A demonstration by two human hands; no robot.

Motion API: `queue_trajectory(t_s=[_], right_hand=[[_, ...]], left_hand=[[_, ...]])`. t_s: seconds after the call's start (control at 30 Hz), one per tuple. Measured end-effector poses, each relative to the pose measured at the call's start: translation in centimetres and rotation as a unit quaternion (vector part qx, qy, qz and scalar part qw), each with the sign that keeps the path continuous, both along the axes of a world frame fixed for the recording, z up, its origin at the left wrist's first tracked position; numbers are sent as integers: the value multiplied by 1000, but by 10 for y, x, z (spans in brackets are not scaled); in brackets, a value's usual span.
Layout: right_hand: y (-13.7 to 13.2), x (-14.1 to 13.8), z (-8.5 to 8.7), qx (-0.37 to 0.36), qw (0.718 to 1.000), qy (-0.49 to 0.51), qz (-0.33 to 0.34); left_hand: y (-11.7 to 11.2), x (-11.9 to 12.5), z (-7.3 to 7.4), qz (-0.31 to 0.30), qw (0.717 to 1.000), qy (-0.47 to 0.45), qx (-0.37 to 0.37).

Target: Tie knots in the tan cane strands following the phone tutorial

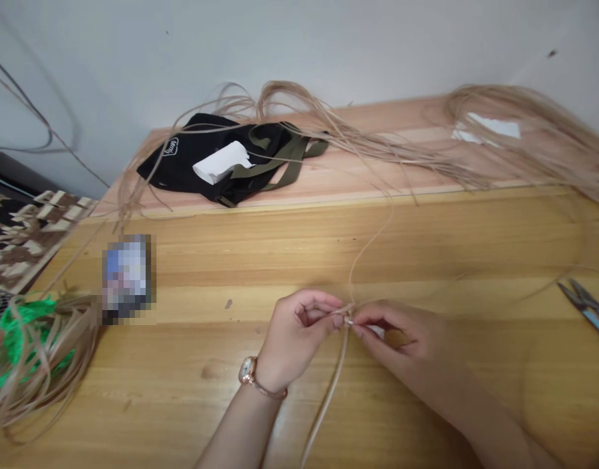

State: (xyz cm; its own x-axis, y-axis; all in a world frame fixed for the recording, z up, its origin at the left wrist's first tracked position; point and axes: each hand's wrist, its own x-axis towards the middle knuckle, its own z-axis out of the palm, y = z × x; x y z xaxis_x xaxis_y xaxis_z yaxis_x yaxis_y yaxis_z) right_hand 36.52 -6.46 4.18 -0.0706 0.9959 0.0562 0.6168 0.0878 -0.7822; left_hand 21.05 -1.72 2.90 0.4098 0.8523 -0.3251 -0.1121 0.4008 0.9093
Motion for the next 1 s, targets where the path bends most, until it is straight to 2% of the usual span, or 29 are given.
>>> queue_trajectory(t_s=[0.23, 0.43, 0.63, 0.87, 1.0], right_hand=[[0, 0, 3, 30, 999, 42, -1], [-2, 0, 0, -22, 998, 40, -41], [0, 0, 0, -53, 997, 47, -40], [1, 0, 1, 11, 1000, -17, -10], [0, -2, -1, -3, 999, -24, -37]], left_hand=[[1, 0, 0, 2, 1000, 5, -3], [0, 1, 0, 11, 1000, -6, -13], [0, 0, -1, 6, 1000, -10, -12], [-1, 0, -1, -1, 1000, -6, -13], [-2, 2, -1, 0, 1000, 5, -2]])
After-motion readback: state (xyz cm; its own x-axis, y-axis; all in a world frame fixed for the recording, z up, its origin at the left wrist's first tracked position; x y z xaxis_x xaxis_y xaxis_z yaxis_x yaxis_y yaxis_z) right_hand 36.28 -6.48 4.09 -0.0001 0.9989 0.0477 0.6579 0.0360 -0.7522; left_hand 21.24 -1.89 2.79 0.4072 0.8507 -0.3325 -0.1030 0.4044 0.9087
